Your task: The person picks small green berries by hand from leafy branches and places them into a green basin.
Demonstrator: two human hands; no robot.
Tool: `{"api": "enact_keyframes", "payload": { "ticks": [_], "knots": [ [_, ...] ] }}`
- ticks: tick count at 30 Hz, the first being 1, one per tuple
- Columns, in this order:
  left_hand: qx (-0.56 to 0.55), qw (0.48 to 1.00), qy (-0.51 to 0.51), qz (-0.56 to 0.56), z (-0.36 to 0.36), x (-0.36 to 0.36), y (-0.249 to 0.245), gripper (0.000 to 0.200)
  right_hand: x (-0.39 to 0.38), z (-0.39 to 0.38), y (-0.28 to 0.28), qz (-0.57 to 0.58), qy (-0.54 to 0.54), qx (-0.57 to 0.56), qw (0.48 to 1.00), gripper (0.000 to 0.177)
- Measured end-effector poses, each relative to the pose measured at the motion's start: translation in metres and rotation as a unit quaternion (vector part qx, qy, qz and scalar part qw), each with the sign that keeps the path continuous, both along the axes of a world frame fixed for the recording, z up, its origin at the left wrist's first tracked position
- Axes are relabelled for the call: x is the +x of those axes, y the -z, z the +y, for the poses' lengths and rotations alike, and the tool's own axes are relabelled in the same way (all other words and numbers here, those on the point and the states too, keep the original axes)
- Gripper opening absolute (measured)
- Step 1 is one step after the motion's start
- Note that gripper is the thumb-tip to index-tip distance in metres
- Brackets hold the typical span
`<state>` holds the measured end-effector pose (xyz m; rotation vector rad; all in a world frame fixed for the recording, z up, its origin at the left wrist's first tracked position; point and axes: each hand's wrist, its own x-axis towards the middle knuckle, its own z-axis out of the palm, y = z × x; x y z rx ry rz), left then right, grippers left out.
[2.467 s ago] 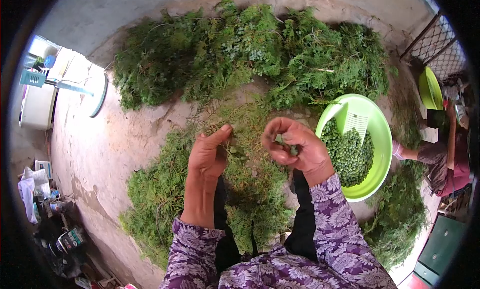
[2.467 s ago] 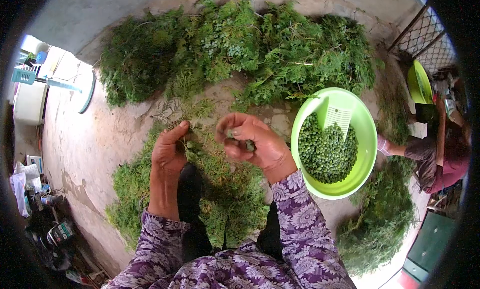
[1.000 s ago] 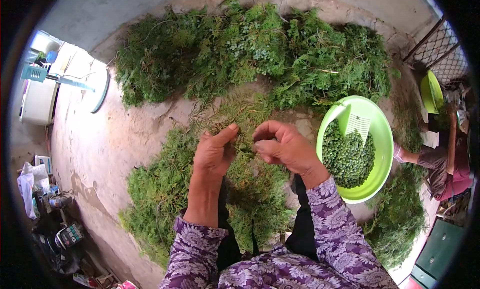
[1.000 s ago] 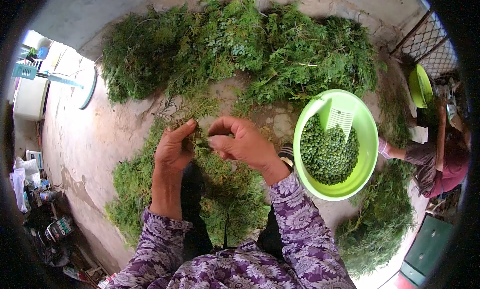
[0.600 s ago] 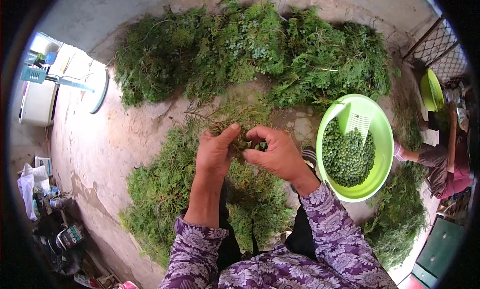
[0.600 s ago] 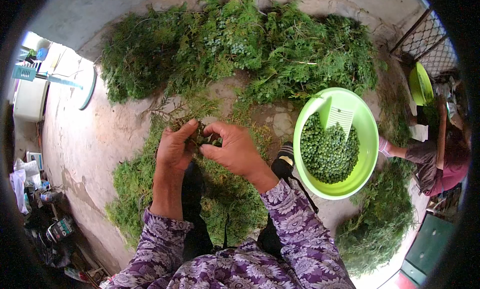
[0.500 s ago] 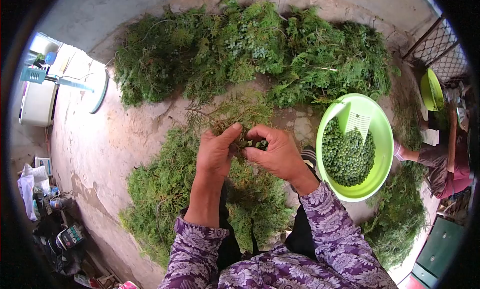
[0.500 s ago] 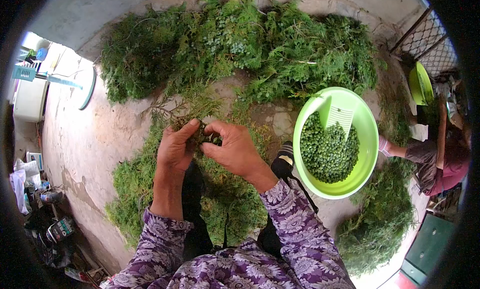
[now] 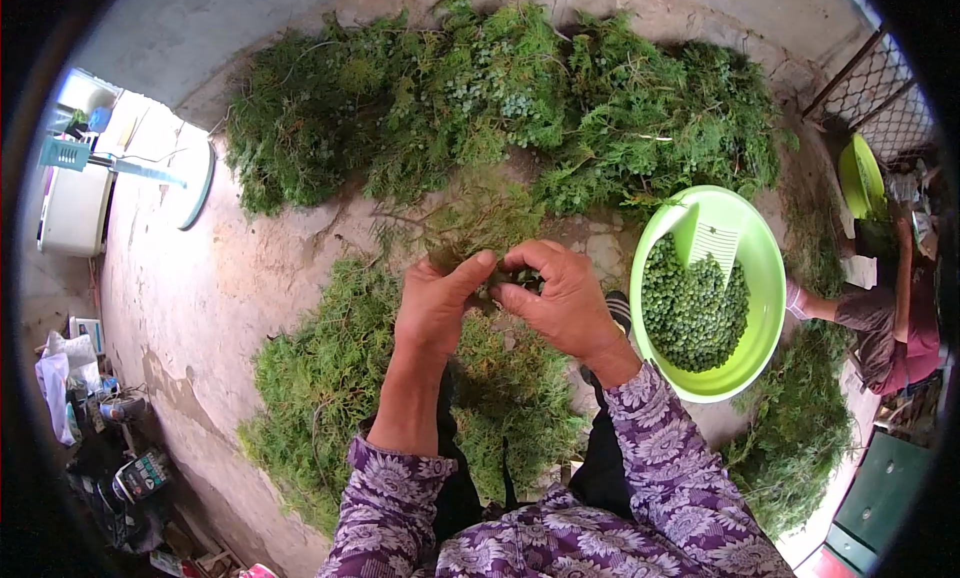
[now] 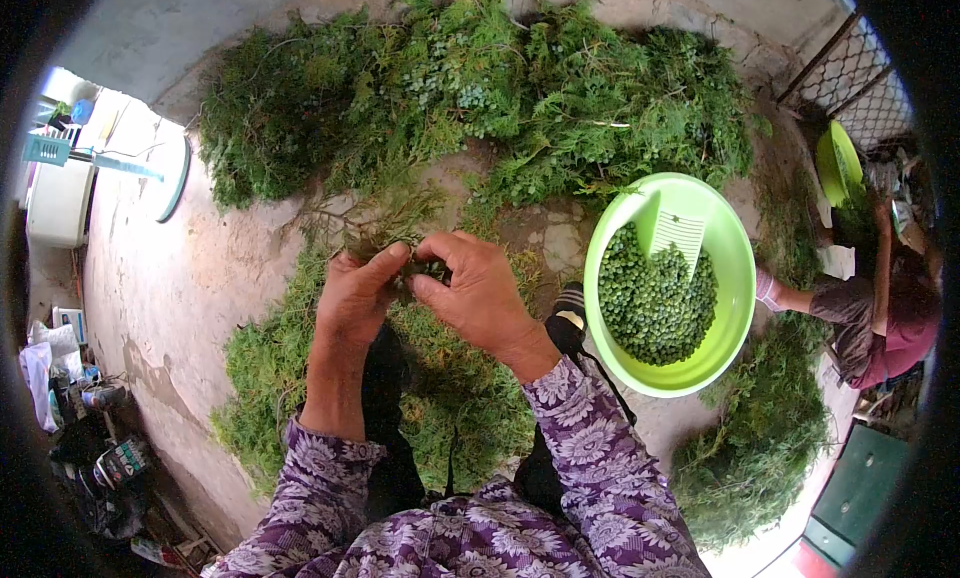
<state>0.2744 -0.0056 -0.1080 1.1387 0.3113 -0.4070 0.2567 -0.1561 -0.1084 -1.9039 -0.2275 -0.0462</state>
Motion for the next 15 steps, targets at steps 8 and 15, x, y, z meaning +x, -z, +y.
{"api": "enact_keyframes", "payload": {
  "ticks": [8, 15],
  "knots": [
    [0.029, 0.999, 0.024, -0.032, 0.0, -0.001, 0.007, 0.014, 0.001, -0.002, 0.0, 0.015, 0.001, -0.001, 1.0, 0.02],
    [-0.051, 0.994, -0.096, -0.019, 0.014, 0.008, 0.01, 0.009, -0.008, -0.01, -0.017, 0.296, -0.147, 0.329, 0.885, 0.012]
  ]
}}
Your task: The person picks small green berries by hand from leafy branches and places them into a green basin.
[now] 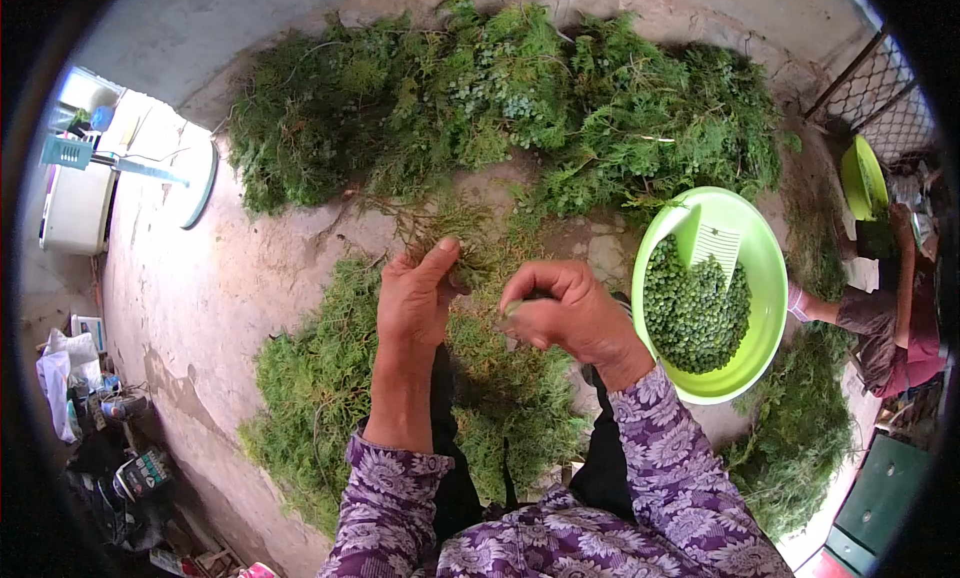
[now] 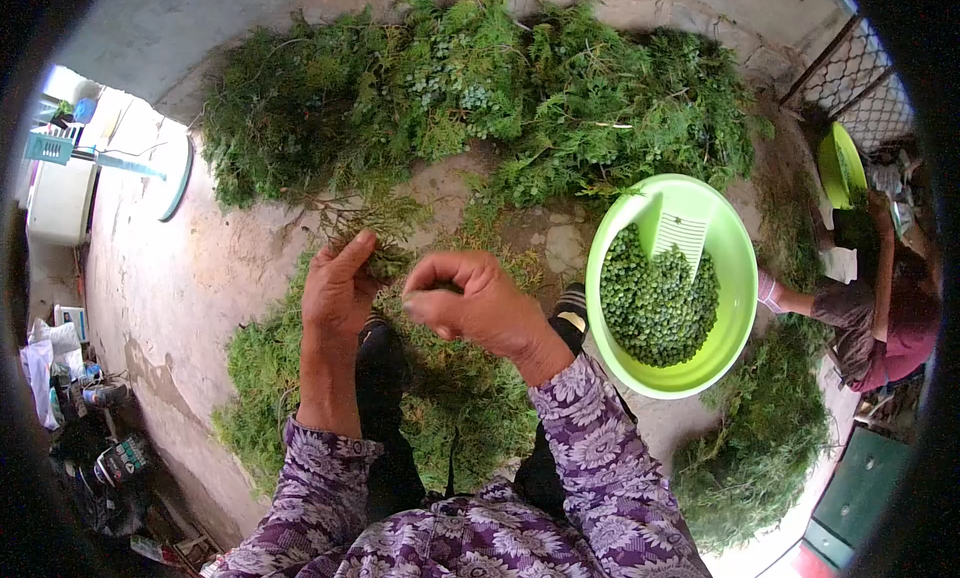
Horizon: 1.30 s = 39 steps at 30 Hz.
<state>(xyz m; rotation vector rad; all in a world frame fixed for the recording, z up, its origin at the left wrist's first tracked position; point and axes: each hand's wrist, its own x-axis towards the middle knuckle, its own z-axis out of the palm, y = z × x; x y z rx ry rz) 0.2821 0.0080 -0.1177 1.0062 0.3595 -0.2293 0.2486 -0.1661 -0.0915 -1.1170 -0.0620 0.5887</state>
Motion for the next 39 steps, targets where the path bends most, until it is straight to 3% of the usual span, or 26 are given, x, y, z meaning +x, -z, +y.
{"api": "enact_keyframes", "payload": {
  "ticks": [1, 3, 7, 12, 17, 27, 29, 33, 37, 39],
  "knots": [
    [0.0, 1.0, 0.002, 0.001, 0.003, 0.0, 0.002, 0.009, 0.001, -0.003, 0.0, 0.001, 0.002, 0.0, 1.0, 0.012],
    [-0.06, 0.997, 0.047, 0.016, 0.007, -0.002, 0.004, 0.009, 0.007, -0.011, 0.0, 0.046, 0.038, 0.133, 0.989, 0.016],
    [-0.09, 0.994, 0.043, 0.047, 0.0, -0.002, -0.004, 0.008, 0.013, -0.02, 0.007, 0.063, 0.123, 0.158, 0.978, 0.012],
    [-0.097, 0.993, 0.047, 0.056, -0.002, -0.003, -0.005, 0.007, 0.016, -0.017, 0.008, 0.073, 0.15, 0.09, 0.982, 0.01],
    [-0.067, 0.995, 0.051, 0.051, -0.004, -0.003, -0.004, 0.007, 0.015, -0.004, 0.015, 0.016, 0.111, -0.046, 0.993, 0.02],
    [-0.019, 0.996, 0.073, 0.039, -0.008, -0.004, -0.006, 0.015, 0.013, 0.003, 0.02, -0.064, 0.106, -0.109, 0.986, 0.021],
    [-0.006, 0.997, 0.062, 0.038, -0.01, -0.004, -0.012, 0.016, 0.014, 0.004, 0.026, -0.185, 0.115, -0.24, 0.946, 0.021],
    [0.0, 0.999, 0.035, 0.015, -0.012, -0.007, -0.012, 0.017, 0.011, 0.006, 0.016, -0.159, 0.045, -0.256, 0.953, 0.026],
    [-0.002, 0.999, 0.037, 0.005, -0.011, -0.006, -0.003, 0.014, 0.008, 0.001, -0.003, -0.073, -0.011, -0.161, 0.984, 0.025],
    [0.003, 0.999, -0.009, 0.043, -0.004, 0.0, -0.001, 0.012, 0.005, -0.001, -0.006, -0.048, -0.02, -0.124, 0.991, 0.024]
  ]
}}
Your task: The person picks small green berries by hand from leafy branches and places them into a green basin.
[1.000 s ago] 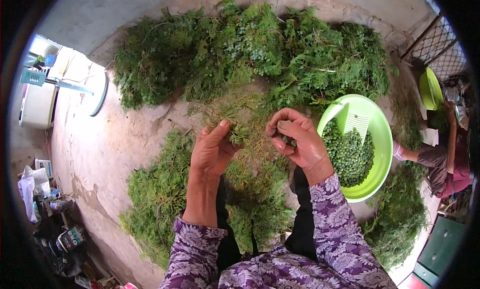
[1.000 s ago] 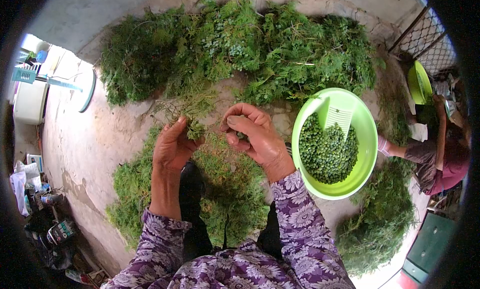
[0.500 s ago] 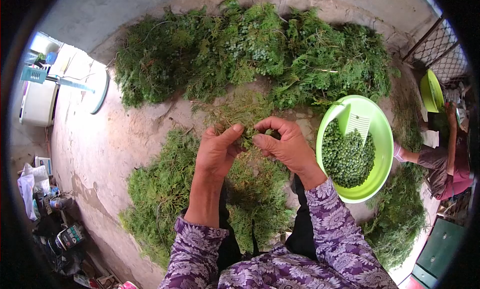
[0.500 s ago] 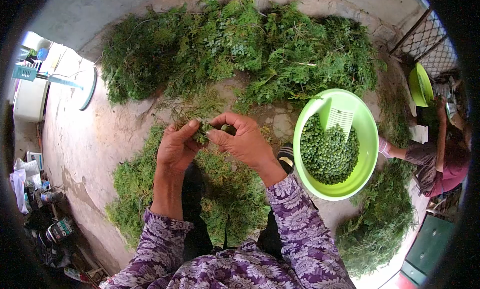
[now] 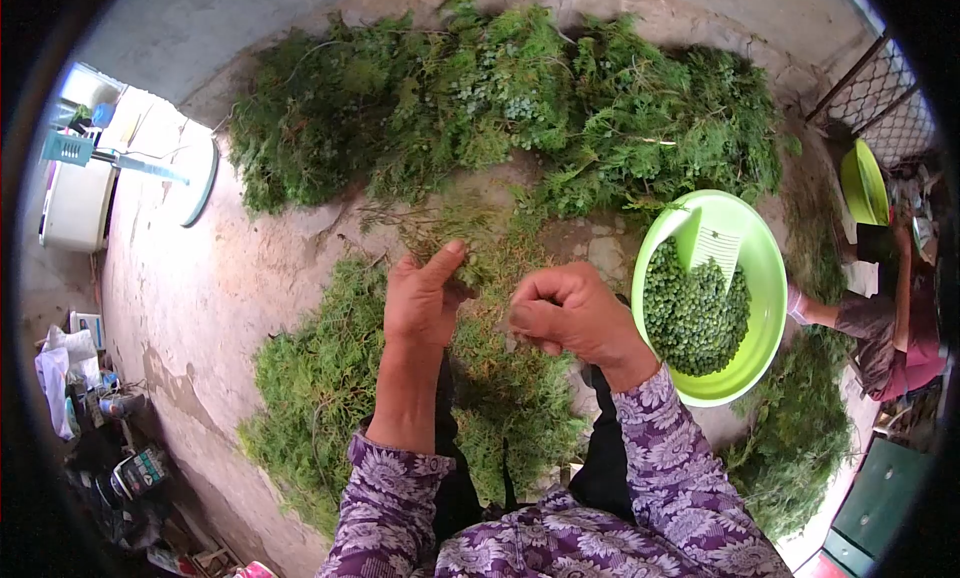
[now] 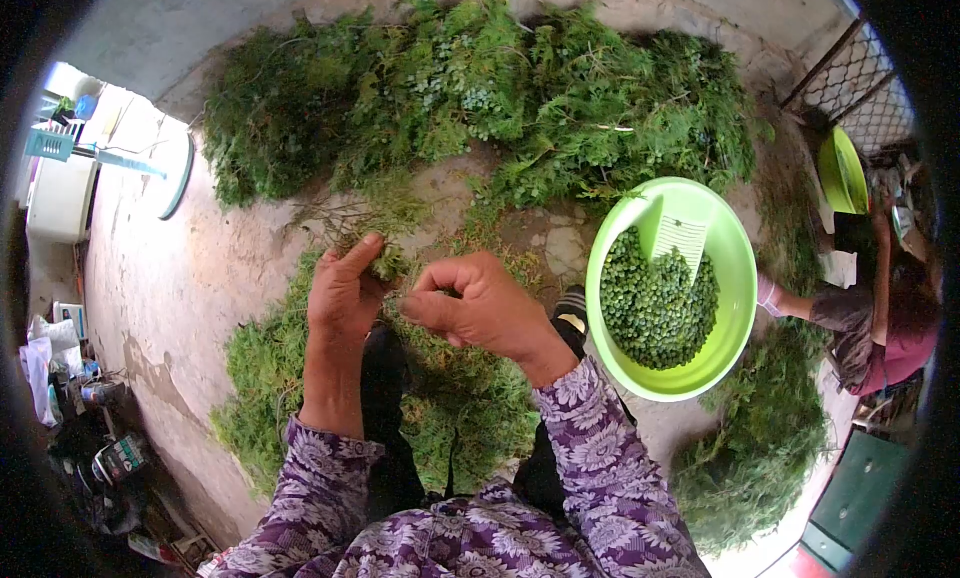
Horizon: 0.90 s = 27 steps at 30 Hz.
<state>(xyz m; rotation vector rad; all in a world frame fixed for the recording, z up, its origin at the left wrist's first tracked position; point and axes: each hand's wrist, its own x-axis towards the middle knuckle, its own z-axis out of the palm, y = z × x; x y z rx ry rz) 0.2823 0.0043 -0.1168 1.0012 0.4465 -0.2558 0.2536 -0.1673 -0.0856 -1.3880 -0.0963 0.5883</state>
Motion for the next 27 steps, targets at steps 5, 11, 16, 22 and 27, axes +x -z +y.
{"api": "enact_keyframes", "payload": {
  "ticks": [5, 11, 16, 22, 27],
  "knots": [
    [-0.072, 0.994, 0.018, 0.082, 0.003, -0.001, 0.005, 0.012, 0.003, -0.004, -0.001, 0.107, 0.12, 0.242, 0.957, 0.015],
    [-0.128, 0.984, 0.032, 0.122, 0.002, -0.002, 0.011, 0.012, 0.007, -0.011, 0.01, 0.104, 0.115, 0.219, 0.963, 0.019],
    [-0.132, 0.982, 0.018, 0.134, 0.002, -0.002, 0.012, 0.014, 0.007, -0.002, 0.014, 0.1, 0.124, 0.202, 0.966, 0.016],
    [-0.145, 0.982, 0.036, 0.117, 0.001, -0.003, 0.008, 0.012, 0.009, 0.0, 0.022, 0.117, 0.117, 0.139, 0.976, 0.018],
    [-0.139, 0.986, 0.035, 0.089, -0.003, -0.002, 0.008, 0.01, 0.005, 0.014, 0.023, -0.19, 0.149, -0.177, 0.954, 0.023]
  ]
}}
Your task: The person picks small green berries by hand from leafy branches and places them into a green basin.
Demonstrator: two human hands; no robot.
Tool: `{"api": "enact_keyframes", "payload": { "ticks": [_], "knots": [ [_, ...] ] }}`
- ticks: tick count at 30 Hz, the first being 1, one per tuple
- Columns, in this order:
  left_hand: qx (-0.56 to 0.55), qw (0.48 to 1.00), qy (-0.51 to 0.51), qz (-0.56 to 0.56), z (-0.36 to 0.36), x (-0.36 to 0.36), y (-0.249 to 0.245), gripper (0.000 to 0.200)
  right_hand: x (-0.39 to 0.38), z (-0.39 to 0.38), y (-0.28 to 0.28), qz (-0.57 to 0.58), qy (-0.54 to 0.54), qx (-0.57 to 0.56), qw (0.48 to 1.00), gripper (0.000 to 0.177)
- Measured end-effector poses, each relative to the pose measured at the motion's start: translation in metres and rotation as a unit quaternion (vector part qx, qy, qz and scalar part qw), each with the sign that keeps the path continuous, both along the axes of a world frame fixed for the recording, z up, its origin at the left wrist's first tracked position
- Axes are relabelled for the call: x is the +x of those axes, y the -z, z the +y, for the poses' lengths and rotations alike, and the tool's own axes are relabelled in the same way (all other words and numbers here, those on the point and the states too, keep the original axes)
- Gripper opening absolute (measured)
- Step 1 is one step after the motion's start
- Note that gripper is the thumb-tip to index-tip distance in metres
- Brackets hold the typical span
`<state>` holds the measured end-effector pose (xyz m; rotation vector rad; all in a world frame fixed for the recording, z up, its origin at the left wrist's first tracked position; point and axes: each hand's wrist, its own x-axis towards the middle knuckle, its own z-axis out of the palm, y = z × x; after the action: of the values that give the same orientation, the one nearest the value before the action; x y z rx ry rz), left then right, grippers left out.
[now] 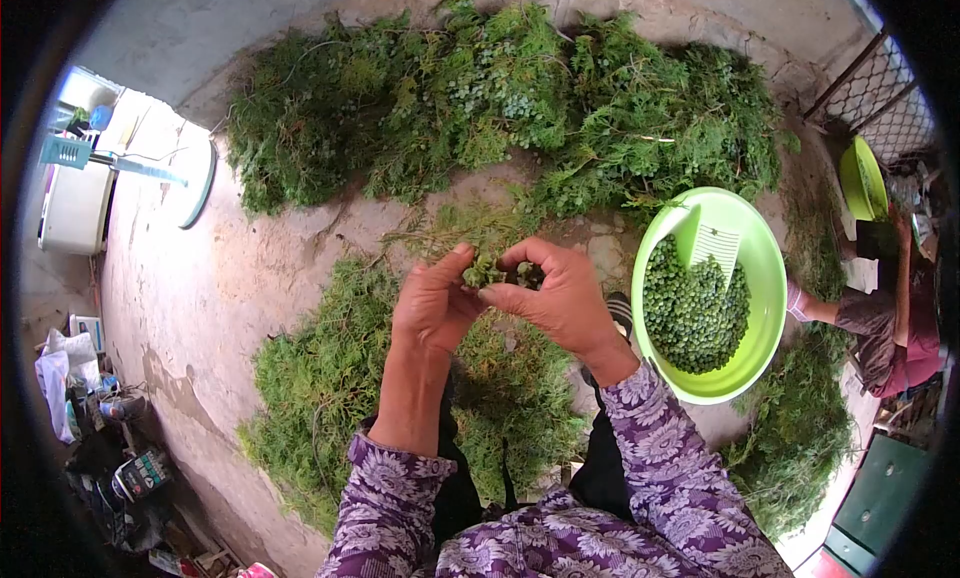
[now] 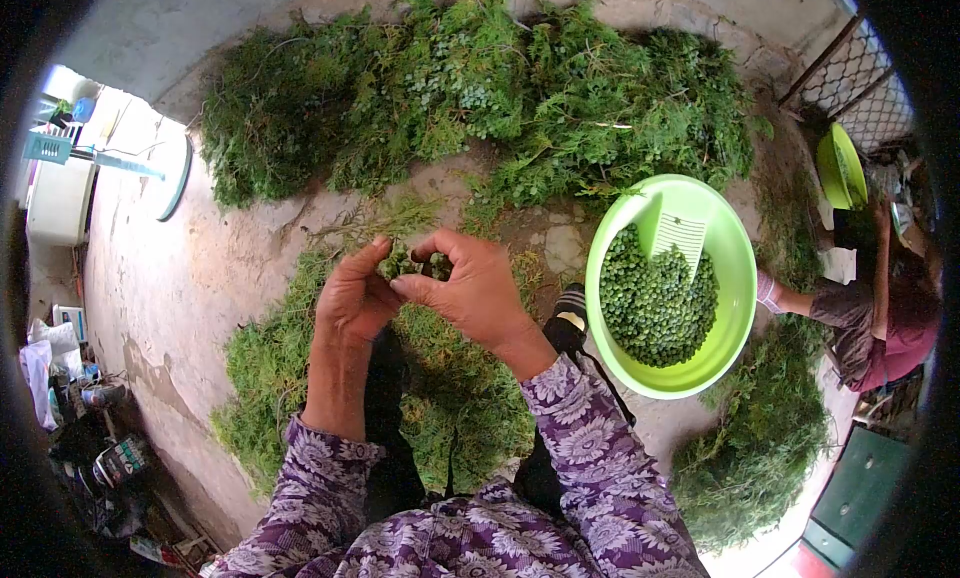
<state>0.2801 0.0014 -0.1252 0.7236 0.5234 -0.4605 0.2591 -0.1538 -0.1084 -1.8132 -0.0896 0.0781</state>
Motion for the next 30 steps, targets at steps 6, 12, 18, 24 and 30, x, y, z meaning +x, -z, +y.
{"api": "enact_keyframes", "payload": {
  "ticks": [6, 12, 18, 24, 30],
  "knots": [
    [0.071, 0.997, -0.022, -0.032, -0.006, -0.001, -0.007, 0.006, 0.0, 0.001, -0.003, -0.065, -0.017, -0.061, 0.996, 0.026],
    [0.096, 0.994, -0.013, -0.046, 0.006, 0.002, 0.0, 0.018, -0.007, -0.002, -0.017, 0.044, -0.14, 0.083, 0.986, 0.014],
    [0.017, 1.0, -0.024, 0.005, -0.003, -0.001, -0.02, 0.013, -0.003, -0.011, -0.015, 0.219, -0.087, 0.399, 0.886, 0.016],
    [0.05, 0.997, 0.036, -0.055, -0.001, -0.003, -0.018, 0.01, 0.003, -0.01, 0.007, 0.262, -0.041, 0.35, 0.898, 0.024],
    [0.135, 0.982, 0.056, -0.121, -0.005, -0.004, -0.02, 0.018, 0.003, -0.005, 0.007, 0.287, -0.048, 0.334, 0.897, 0.025]
  ]
}}
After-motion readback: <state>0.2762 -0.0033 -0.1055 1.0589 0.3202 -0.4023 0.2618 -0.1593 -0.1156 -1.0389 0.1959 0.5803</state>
